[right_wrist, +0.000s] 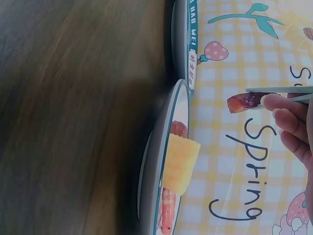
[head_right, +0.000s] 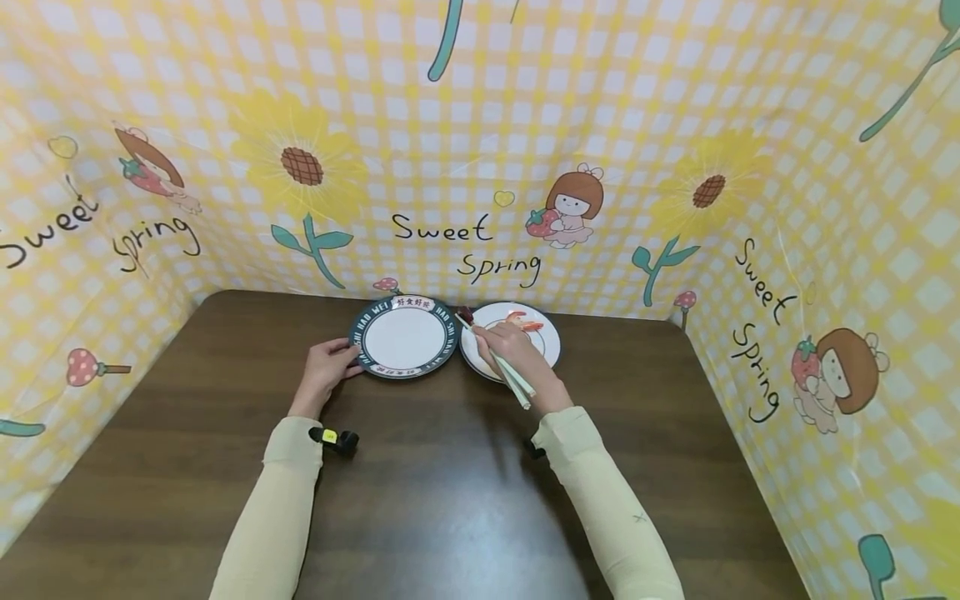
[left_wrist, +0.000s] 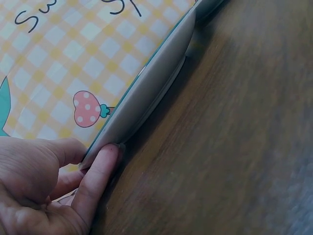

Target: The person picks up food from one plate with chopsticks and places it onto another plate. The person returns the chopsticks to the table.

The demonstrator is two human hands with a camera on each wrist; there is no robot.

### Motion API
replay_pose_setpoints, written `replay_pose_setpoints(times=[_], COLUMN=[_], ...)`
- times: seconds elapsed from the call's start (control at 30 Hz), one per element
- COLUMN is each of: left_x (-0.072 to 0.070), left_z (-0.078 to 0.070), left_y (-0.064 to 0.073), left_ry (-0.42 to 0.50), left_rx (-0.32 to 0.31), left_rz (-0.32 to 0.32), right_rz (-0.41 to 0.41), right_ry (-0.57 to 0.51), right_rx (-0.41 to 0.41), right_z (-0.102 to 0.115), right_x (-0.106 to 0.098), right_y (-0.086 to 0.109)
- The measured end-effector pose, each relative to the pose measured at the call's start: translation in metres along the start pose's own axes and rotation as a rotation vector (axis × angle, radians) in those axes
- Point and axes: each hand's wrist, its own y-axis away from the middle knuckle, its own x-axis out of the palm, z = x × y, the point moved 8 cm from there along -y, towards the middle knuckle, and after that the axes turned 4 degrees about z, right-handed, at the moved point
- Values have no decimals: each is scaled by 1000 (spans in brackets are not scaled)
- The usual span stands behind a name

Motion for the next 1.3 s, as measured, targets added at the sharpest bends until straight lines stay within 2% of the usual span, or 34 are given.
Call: replay_pose_setpoints(times=[0.2, 0.5, 1.0, 1.3], left_x=[0, -2, -1, 0], left_z=[-4, -7, -5, -3], left_y=[-3, -3, -1, -1], left_ry=[5, 11, -3, -11], left_rx=[-15, -15, -3, -8], left_rz=[-12, -13, -3, -4], right_rz=[11, 16, 124, 159], right_ry=[-12, 28, -101, -234], right_rx=[4, -18, 129, 213], right_z=[-2, -1, -2, 2], right_x=[5, 20, 39, 38], right_y=[-5, -13, -23, -24])
